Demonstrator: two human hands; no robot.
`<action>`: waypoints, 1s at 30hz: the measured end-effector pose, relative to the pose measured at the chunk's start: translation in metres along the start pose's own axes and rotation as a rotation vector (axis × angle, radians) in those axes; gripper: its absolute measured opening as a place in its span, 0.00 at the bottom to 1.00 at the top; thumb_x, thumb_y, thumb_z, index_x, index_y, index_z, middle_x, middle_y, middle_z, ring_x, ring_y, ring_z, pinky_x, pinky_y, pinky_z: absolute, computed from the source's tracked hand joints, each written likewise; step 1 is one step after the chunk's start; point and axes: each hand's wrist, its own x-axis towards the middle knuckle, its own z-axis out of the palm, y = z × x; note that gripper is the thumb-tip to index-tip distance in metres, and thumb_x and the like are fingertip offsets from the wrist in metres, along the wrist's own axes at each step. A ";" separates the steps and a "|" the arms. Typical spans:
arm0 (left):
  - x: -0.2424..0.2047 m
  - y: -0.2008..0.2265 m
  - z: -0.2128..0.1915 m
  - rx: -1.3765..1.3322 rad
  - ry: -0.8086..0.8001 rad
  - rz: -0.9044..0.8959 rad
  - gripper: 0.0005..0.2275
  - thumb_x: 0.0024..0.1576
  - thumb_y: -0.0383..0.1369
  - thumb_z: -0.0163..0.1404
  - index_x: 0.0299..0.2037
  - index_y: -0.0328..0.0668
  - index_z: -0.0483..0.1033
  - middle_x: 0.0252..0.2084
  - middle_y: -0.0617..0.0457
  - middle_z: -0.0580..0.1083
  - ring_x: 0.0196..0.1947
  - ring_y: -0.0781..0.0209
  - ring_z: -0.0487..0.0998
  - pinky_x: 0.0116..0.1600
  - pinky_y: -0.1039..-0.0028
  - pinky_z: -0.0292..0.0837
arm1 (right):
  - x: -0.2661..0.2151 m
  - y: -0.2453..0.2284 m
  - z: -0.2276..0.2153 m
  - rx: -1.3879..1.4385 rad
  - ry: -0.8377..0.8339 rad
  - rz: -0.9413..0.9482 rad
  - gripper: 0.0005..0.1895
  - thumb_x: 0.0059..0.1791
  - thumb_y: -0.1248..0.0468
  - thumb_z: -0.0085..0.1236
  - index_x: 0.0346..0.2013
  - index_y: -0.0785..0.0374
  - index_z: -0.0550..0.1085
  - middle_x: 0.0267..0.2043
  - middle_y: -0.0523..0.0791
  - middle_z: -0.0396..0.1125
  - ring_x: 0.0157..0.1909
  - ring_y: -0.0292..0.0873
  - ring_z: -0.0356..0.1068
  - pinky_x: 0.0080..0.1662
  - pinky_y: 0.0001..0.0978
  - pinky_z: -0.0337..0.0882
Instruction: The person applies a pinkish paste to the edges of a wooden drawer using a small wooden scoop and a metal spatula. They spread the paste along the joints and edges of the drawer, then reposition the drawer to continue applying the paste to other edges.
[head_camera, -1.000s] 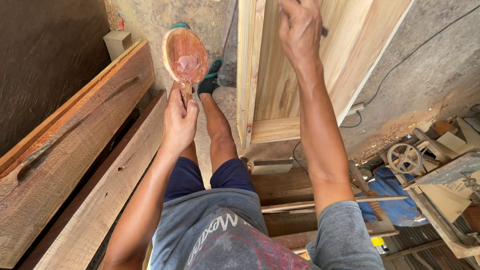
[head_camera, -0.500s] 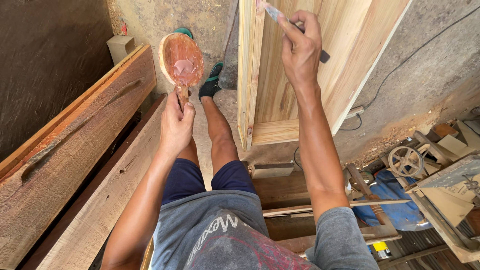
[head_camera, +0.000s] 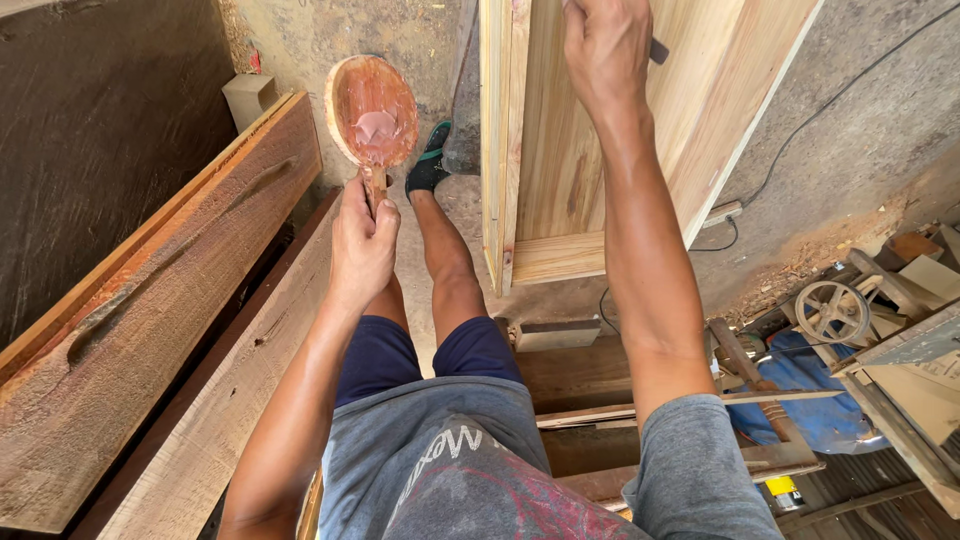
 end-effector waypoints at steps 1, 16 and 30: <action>0.001 0.000 -0.001 0.005 0.003 0.011 0.12 0.64 0.32 0.45 0.54 0.31 0.68 0.34 0.42 0.71 0.34 0.53 0.72 0.44 0.63 0.69 | 0.002 0.003 0.002 0.028 -0.032 0.038 0.03 0.52 0.74 0.60 0.34 0.70 0.76 0.29 0.50 0.69 0.33 0.51 0.69 0.41 0.45 0.68; -0.001 0.007 -0.006 -0.003 0.022 0.072 0.13 0.63 0.30 0.45 0.55 0.30 0.67 0.35 0.42 0.71 0.35 0.50 0.73 0.45 0.61 0.70 | -0.051 -0.016 -0.016 -0.062 -0.061 -0.098 0.15 0.51 0.77 0.62 0.50 0.60 0.83 0.48 0.46 0.67 0.47 0.47 0.69 0.47 0.41 0.71; -0.003 0.007 0.000 0.001 -0.013 0.009 0.23 0.62 0.31 0.44 0.68 0.34 0.61 0.38 0.37 0.74 0.32 0.47 0.75 0.43 0.61 0.71 | -0.037 -0.029 -0.020 -0.028 0.068 -0.035 0.19 0.50 0.79 0.58 0.53 0.64 0.81 0.49 0.48 0.68 0.47 0.49 0.70 0.48 0.42 0.71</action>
